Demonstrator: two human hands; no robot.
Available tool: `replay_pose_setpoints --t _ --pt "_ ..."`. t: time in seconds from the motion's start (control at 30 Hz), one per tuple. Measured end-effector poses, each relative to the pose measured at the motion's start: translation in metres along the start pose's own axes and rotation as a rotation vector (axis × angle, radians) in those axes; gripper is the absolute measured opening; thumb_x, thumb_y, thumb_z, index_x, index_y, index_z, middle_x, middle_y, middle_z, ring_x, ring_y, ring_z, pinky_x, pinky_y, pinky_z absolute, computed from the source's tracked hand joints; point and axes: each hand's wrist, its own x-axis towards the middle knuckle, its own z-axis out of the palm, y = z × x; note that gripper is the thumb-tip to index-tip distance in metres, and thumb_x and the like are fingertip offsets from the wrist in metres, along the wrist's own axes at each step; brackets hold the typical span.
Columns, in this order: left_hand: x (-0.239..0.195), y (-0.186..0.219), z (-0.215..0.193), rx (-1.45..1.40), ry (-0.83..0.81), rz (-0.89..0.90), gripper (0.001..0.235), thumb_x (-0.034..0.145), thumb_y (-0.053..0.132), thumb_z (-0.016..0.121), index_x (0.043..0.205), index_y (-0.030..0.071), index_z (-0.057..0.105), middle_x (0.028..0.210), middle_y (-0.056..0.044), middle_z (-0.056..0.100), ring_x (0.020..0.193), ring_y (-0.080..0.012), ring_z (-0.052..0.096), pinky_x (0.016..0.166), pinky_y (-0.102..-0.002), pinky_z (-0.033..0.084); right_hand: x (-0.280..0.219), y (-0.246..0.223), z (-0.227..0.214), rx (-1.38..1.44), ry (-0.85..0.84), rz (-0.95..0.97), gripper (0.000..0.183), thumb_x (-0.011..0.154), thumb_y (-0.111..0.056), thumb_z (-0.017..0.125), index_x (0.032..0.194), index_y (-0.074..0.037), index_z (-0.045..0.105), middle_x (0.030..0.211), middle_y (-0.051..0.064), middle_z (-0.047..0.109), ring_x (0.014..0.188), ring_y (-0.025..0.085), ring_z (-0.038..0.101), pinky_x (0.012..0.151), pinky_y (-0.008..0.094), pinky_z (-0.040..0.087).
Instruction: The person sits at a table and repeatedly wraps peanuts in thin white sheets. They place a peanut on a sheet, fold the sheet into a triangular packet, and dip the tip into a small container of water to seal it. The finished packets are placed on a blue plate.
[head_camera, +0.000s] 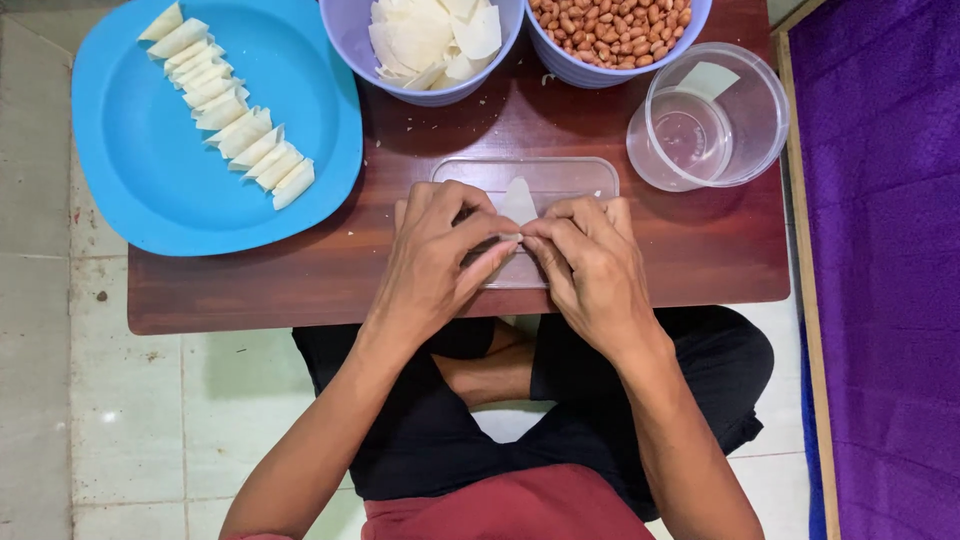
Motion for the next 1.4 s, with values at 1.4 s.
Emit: replay_pose_setpoints --t 1.4 --pt "0.003 -0.004 0.012 0.06 0.057 -0.026 0.01 0.098 0.029 0.071 0.095 0.019 0.072 0.105 -0.001 0.054 0.108 -0.028 0.052 0.083 -0.039 0.04 0.007 0.002 -0.003 -0.065 -0.048 0.035 0.006 0.102 -0.018 0.069 0.103 -0.015 0.074 0.101 0.006 0.062 0.092 0.032 0.057 0.079 0.043 0.052"
